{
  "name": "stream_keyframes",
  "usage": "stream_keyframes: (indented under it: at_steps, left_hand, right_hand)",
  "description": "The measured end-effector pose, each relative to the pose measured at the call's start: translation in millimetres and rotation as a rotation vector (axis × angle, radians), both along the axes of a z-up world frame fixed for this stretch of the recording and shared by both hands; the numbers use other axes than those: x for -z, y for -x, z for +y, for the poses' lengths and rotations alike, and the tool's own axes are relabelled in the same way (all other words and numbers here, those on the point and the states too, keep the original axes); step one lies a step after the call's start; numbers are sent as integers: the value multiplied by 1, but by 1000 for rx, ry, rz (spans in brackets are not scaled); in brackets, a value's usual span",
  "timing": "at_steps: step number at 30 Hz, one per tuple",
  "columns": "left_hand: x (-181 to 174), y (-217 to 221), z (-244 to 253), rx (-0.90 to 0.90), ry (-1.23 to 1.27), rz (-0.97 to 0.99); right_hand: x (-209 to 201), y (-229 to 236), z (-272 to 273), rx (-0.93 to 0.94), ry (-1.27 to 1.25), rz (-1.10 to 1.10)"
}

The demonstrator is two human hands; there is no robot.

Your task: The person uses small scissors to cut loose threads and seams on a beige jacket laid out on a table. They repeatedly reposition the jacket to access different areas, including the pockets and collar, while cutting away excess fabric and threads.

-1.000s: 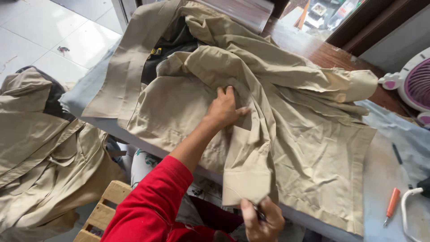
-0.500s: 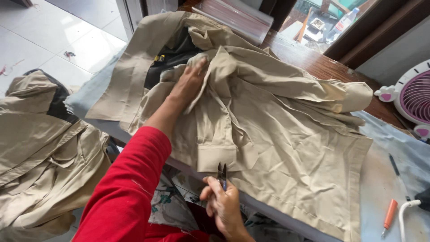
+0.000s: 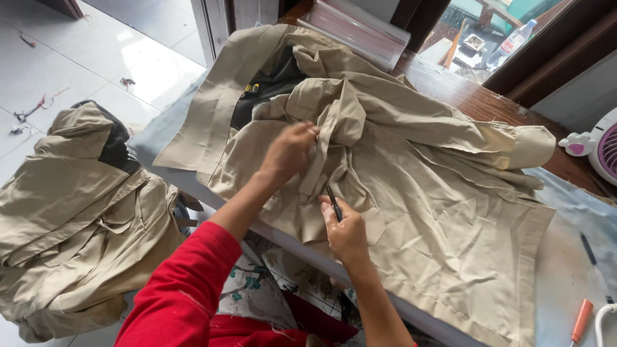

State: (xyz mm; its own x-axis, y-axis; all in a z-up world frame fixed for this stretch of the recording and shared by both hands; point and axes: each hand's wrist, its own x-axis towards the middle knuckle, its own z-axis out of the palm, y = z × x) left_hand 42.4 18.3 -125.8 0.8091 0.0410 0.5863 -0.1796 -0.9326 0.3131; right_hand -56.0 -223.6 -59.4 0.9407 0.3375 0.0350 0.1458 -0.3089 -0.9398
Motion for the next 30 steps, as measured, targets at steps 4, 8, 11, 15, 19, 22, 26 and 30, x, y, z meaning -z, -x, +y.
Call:
stream_keyframes:
  at_steps: [4,8,11,15,19,22,26,30]
  left_hand:
    - [-45,28,60,-317,-1,-316]
    - [-30,32,93,-401,212,-69]
    - [-6,13,107,-474,276,13]
    - [-29,24,103,-450,699,68]
    - [-16,21,114,-272,1367,82]
    - [-17,22,113,-224,1555,62]
    - [-29,39,116,-183,1554,23]
    - [-55,81,95,-90,1520,-9]
  right_hand:
    - [0,-5,-1,106,-51,126]
    - [13,-7,-1,115,-113,138]
    - [16,-7,-2,111,-138,139]
    - [15,-4,-3,112,-165,127]
    - [14,-5,-2,105,-219,127]
    - [11,-3,-2,101,-228,121]
    - [13,-3,-3,95,-232,96]
    - [12,-2,-4,85,-224,98]
